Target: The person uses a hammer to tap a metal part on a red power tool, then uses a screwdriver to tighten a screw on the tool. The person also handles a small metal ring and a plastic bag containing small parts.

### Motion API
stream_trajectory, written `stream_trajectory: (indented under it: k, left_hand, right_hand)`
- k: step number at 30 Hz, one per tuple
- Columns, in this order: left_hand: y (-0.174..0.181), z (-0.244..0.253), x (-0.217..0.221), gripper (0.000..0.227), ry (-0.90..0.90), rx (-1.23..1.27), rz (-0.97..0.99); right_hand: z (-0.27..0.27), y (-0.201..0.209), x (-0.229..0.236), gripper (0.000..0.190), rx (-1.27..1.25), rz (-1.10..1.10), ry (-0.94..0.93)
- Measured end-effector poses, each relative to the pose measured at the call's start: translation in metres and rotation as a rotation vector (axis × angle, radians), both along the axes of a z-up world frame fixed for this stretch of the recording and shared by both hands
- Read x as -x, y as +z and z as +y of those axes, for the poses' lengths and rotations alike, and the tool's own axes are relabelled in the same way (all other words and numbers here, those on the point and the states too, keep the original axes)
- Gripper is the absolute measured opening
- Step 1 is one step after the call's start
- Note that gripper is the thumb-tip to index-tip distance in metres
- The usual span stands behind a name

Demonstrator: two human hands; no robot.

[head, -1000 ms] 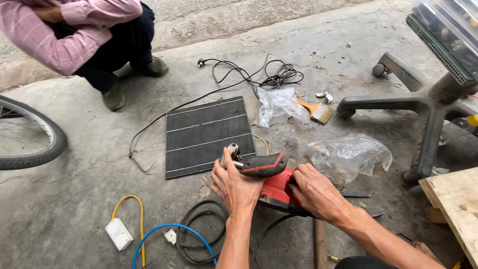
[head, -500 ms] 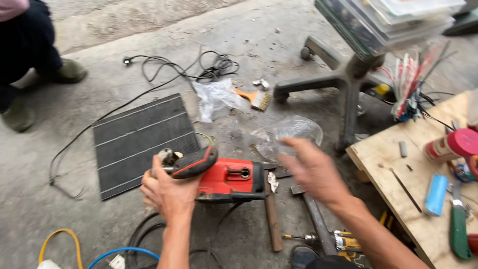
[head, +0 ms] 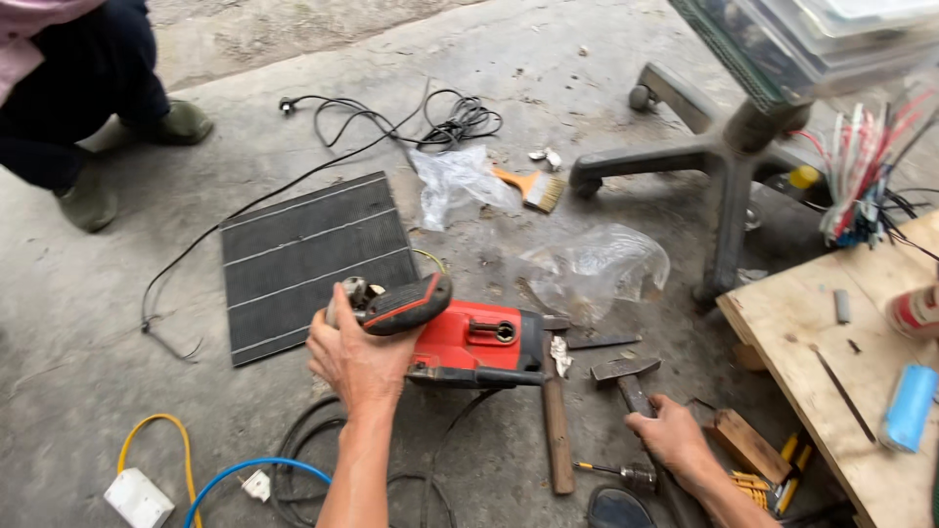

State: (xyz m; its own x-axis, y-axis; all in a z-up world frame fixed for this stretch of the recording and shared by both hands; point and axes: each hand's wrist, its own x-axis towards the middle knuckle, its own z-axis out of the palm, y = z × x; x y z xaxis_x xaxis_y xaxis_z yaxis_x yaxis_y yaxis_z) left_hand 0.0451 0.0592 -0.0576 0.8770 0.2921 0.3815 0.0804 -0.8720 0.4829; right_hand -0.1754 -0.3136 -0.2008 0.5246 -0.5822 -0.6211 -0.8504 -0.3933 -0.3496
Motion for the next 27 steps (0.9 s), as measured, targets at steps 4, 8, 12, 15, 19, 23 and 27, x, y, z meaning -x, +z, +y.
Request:
stream_trajectory:
  k: [4, 8, 12, 15, 19, 23, 27]
  left_hand:
    - [0.008, -0.004, 0.004, 0.121, -0.016, 0.021, -0.005]
    - [0.005, -0.005, 0.004, 0.117, 0.011, 0.024, 0.001]
    - [0.005, -0.006, 0.004, 0.115, 0.046, 0.028, 0.003]
    - [0.006, -0.007, 0.005, 0.111, 0.069, 0.057, 0.008]
    - [0.005, -0.006, 0.006, 0.108, 0.08, 0.071, -0.017]
    - [0.005, -0.006, 0.008, 0.104, 0.063, 0.054, -0.003]
    - [0.004, -0.004, 0.005, 0.104, 0.07, 0.091, 0.011]
  right_hand:
    - [0.062, 0.152, -0.035, 0.03, -0.432, -0.278, -0.395]
    - [0.073, 0.161, -0.048, 0.029, -0.577, -0.504, -0.515]
    - [0.099, 0.134, -0.058, 0.036, -0.659, -0.663, -0.662]
    - [0.129, 0.149, -0.063, 0.023, -0.718, -0.556, -0.613]
    - [0.127, 0.147, -0.059, 0.03, -0.678, -0.568, -0.597]
    - [0.126, 0.145, -0.061, 0.02, -0.624, -0.609, -0.607]
    - [0.114, 0.159, -0.064, 0.019, -0.534, -0.632, -0.48]
